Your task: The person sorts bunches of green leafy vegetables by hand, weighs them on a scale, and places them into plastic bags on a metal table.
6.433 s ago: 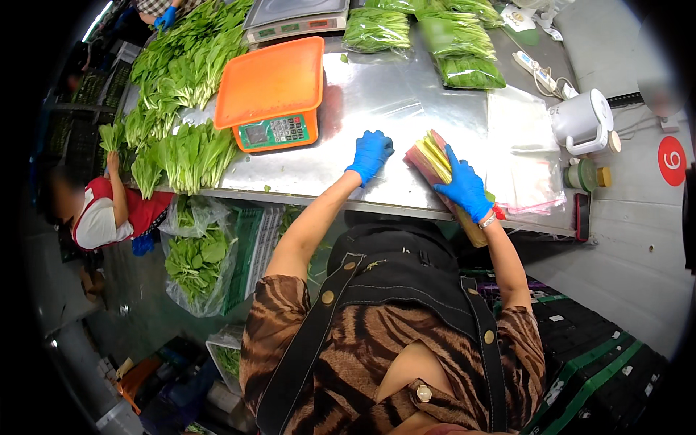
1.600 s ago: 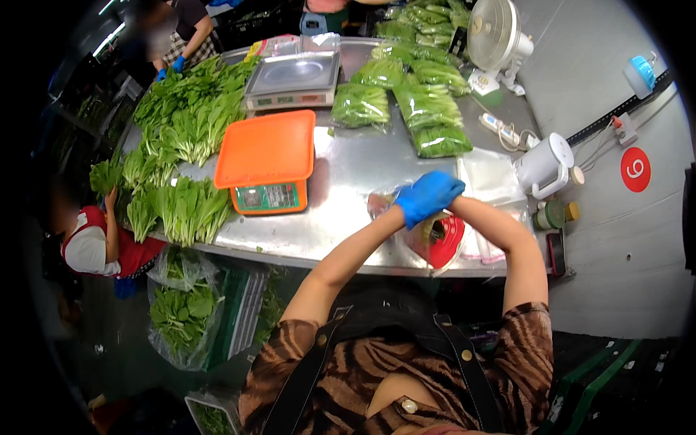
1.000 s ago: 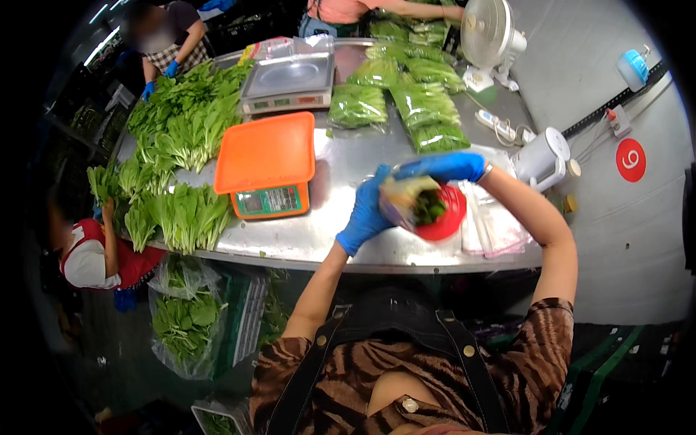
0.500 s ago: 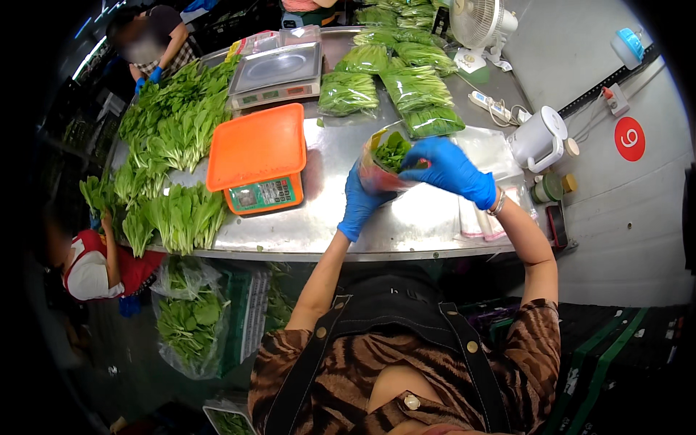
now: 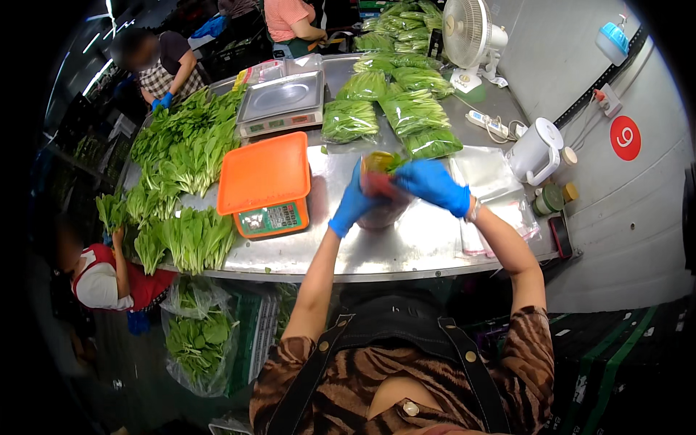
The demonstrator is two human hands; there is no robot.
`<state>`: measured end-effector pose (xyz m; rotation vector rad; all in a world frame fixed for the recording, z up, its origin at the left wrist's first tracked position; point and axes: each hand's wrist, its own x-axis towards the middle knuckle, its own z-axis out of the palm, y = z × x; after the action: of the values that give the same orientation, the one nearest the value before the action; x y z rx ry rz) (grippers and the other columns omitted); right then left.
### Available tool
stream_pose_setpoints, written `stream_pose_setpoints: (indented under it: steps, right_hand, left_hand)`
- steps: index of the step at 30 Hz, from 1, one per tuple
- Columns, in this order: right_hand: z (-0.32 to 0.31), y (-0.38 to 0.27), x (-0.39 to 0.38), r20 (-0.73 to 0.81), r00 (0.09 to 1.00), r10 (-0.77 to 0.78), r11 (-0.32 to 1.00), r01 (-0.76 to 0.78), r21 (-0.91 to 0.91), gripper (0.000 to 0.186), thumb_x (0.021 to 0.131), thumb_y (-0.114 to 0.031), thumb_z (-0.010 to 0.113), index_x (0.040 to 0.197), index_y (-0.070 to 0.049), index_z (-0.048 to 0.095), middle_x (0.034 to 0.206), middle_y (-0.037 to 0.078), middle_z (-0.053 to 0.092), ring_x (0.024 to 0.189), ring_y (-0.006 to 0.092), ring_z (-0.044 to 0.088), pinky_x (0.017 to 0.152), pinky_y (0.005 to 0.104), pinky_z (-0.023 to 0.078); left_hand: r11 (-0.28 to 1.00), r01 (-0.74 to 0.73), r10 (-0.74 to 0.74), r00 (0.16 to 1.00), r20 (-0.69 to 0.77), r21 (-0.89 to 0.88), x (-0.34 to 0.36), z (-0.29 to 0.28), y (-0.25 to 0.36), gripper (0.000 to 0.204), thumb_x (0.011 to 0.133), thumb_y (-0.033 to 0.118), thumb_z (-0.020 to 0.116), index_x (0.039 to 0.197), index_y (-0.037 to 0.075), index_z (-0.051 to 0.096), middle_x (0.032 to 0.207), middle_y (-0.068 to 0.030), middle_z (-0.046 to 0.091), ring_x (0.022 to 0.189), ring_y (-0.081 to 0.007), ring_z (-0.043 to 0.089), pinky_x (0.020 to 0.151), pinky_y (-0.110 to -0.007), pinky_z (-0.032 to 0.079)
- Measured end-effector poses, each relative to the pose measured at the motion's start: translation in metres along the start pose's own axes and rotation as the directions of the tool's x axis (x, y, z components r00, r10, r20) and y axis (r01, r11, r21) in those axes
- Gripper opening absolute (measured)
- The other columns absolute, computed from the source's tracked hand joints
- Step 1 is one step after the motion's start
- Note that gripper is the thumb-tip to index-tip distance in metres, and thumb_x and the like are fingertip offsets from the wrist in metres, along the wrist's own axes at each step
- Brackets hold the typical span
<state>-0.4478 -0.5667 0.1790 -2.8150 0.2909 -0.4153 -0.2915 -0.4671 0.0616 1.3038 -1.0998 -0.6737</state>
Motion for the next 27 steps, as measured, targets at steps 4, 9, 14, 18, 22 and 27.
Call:
stream_pose_setpoints:
  steps: [4, 9, 14, 18, 22, 27]
  right_hand:
    - [-0.044, -0.052, 0.008, -0.139, 0.978, -0.154, 0.964, 0.119, -0.236, 0.014, 0.071, -0.023, 0.056, 0.067, -0.010, 0.059, 0.065, 0.010, 0.054, 0.064, 0.0275, 0.055, 0.053, 0.0353, 0.043]
    - [-0.004, -0.017, 0.001, -0.131, 0.986, -0.106, 0.994, 0.102, -0.032, 0.003, 0.067, -0.011, 0.054, 0.067, -0.010, 0.057, 0.075, 0.008, 0.054, 0.074, 0.0244, 0.055, 0.056, 0.0335, 0.044]
    - [-0.010, -0.061, -0.017, -0.219, 0.938, -0.270, 0.937, 0.203, -0.284, 0.009, 0.063, -0.014, 0.058, 0.070, -0.008, 0.057, 0.065, 0.012, 0.052, 0.060, 0.0285, 0.052, 0.053, 0.0358, 0.040]
    - [0.004, -0.019, -0.002, -0.177, 0.975, -0.136, 0.959, 0.085, -0.269, 0.005, 0.059, -0.013, 0.059, 0.061, -0.011, 0.055, 0.061, 0.008, 0.051, 0.059, 0.0249, 0.053, 0.053, 0.0338, 0.040]
    - [-0.011, -0.048, -0.011, -0.278, 0.912, -0.301, 0.941, 0.237, -0.241, 0.006, 0.062, -0.014, 0.058, 0.066, -0.011, 0.056, 0.065, 0.008, 0.053, 0.061, 0.0245, 0.053, 0.052, 0.0345, 0.040]
    - [-0.014, -0.067, -0.024, -0.263, 0.886, -0.382, 0.903, 0.296, -0.313, 0.014, 0.061, -0.012, 0.058, 0.075, -0.013, 0.056, 0.076, 0.005, 0.053, 0.070, 0.0221, 0.054, 0.059, 0.0338, 0.041]
  left_hand:
    - [0.951, -0.296, 0.292, 0.954, 0.062, 0.090, 0.007, -0.008, 0.078, 0.046, 0.064, 0.009, 0.067, 0.108, 0.005, 0.051, 0.100, -0.0107, 0.055, 0.089, -0.0263, 0.053, 0.077, -0.031, 0.042]
    - [0.982, -0.084, 0.087, 0.996, -0.013, 0.169, -0.013, 0.001, 0.029, 0.032, 0.072, 0.018, 0.063, 0.100, 0.006, 0.056, 0.100, -0.0114, 0.056, 0.091, -0.0282, 0.054, 0.078, -0.031, 0.043]
    - [0.968, -0.160, 0.179, 0.980, -0.083, 0.195, -0.030, 0.002, 0.042, 0.041, 0.067, 0.010, 0.067, 0.104, 0.004, 0.051, 0.096, -0.0060, 0.058, 0.087, -0.0156, 0.055, 0.076, -0.027, 0.045]
    - [0.988, 0.136, -0.141, 0.988, -0.066, -0.077, -0.031, -0.002, 0.022, 0.042, 0.068, 0.009, 0.066, 0.106, 0.005, 0.049, 0.094, -0.0042, 0.058, 0.084, -0.0109, 0.053, 0.076, -0.025, 0.045]
    - [0.973, -0.040, 0.074, 0.987, -0.145, 0.229, -0.050, 0.005, 0.045, 0.036, 0.073, 0.009, 0.061, 0.106, 0.005, 0.050, 0.098, -0.0057, 0.057, 0.088, -0.0124, 0.053, 0.078, -0.026, 0.044]
    - [0.961, -0.085, 0.095, 0.995, -0.026, 0.262, -0.047, -0.008, -0.010, 0.048, 0.070, 0.010, 0.065, 0.114, 0.003, 0.047, 0.108, -0.0087, 0.054, 0.097, -0.0168, 0.051, 0.084, -0.028, 0.041]
